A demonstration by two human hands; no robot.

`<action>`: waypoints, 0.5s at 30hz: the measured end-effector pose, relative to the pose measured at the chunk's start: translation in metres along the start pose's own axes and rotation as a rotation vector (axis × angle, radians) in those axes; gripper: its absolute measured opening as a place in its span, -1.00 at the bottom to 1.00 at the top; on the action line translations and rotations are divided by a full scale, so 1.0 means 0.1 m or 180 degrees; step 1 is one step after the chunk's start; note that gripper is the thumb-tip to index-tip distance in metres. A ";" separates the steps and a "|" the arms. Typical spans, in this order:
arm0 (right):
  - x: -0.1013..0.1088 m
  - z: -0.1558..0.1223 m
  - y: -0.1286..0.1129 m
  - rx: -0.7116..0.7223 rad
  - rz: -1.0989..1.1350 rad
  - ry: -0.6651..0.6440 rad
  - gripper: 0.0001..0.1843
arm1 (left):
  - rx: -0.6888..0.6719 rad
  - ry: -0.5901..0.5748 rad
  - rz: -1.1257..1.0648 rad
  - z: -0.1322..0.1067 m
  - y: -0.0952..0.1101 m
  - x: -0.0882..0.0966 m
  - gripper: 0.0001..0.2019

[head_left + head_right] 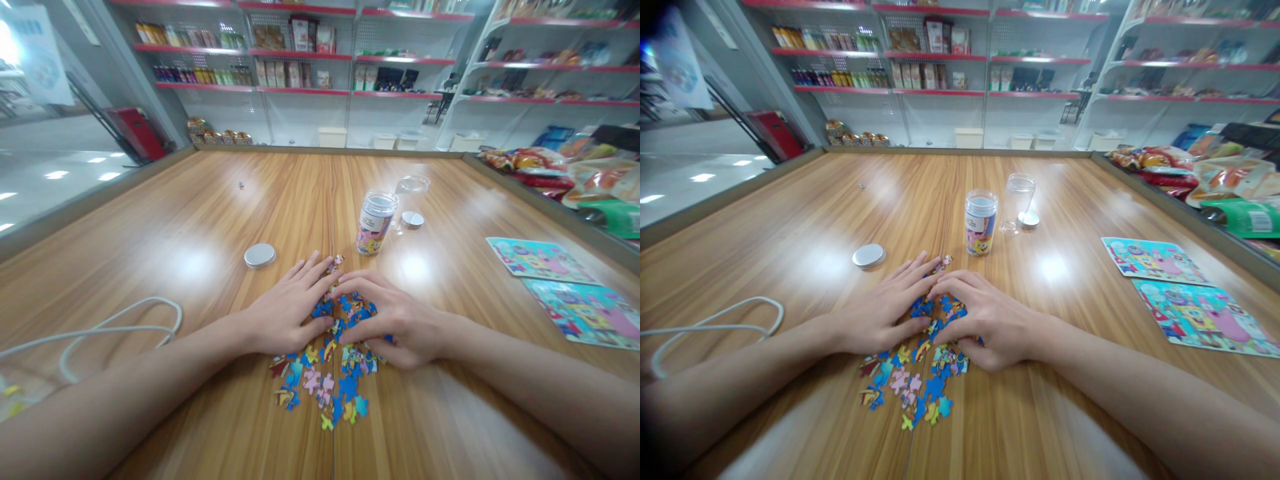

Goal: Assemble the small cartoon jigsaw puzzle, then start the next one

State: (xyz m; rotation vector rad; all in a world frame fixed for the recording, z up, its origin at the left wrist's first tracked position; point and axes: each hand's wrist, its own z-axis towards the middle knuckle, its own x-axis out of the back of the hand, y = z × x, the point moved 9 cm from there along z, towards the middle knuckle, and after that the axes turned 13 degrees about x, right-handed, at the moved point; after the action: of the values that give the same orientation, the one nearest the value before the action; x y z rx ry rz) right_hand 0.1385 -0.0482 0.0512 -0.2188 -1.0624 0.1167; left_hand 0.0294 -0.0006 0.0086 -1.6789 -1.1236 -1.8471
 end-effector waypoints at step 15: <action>-0.01 -0.02 0.03 -0.0088 -0.0111 0.0015 -0.61 | -0.0195 -0.0051 -0.0076 -0.03 0.01 0.00 -0.17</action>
State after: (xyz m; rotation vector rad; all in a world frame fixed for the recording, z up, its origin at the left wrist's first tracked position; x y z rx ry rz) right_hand 0.1397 -0.0454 0.0493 -0.2253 -1.0632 0.0702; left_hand 0.0281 -0.0034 0.0086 -1.7240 -1.1087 -1.9041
